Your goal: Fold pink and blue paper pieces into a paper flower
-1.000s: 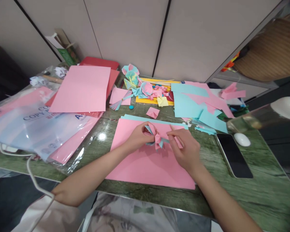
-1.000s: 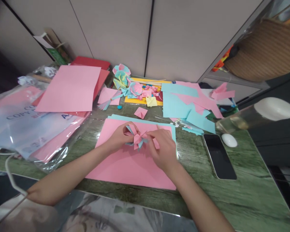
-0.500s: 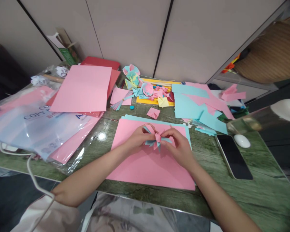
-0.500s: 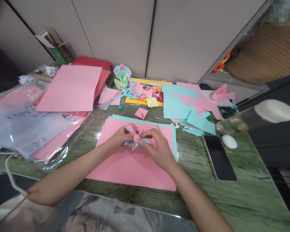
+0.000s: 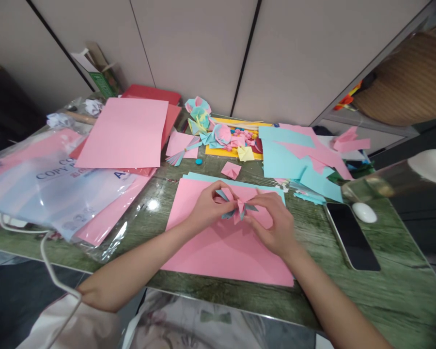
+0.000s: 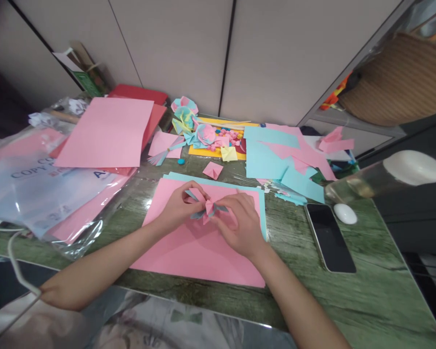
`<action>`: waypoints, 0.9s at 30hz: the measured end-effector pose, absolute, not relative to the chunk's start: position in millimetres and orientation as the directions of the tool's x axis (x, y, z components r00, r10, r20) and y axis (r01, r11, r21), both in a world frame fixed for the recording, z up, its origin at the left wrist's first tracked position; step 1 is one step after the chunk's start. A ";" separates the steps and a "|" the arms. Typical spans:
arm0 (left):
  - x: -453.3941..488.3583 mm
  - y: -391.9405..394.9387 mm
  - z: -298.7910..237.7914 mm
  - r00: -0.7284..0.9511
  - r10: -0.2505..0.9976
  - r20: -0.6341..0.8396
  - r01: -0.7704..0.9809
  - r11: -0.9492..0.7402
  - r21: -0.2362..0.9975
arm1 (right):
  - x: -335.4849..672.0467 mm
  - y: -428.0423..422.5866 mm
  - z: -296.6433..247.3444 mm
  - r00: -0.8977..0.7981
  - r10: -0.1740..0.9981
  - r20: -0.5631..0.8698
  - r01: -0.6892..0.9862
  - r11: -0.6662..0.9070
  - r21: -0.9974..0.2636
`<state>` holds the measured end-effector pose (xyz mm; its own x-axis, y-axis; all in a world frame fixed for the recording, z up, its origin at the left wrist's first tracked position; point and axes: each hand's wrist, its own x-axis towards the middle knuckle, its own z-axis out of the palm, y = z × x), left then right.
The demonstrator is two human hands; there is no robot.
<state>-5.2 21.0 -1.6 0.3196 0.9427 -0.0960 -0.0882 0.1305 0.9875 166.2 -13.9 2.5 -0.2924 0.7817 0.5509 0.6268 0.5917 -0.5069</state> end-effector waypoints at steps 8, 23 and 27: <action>-0.1 7.5 1.8 0.153 0.984 0.091 0.104 -0.108 0.989 | 157.4 -25.6 2.7 -0.338 0.601 0.724 0.811 0.576 -0.100; 3.4 -0.1 -1.3 0.124 0.978 0.165 0.096 -0.177 0.979 | 154.0 -29.5 6.0 -0.382 0.583 0.717 0.845 0.534 0.016; 3.0 0.5 -0.1 0.143 0.974 0.175 0.139 -0.195 0.971 | 153.1 -28.3 4.6 -0.324 0.634 0.703 0.867 0.496 -0.047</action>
<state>3.0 0.5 -0.1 0.1432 0.9741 0.1749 0.1394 -0.1948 0.9709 153.1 -28.3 4.6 -0.3239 0.6337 0.7025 0.8671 0.4958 -0.0474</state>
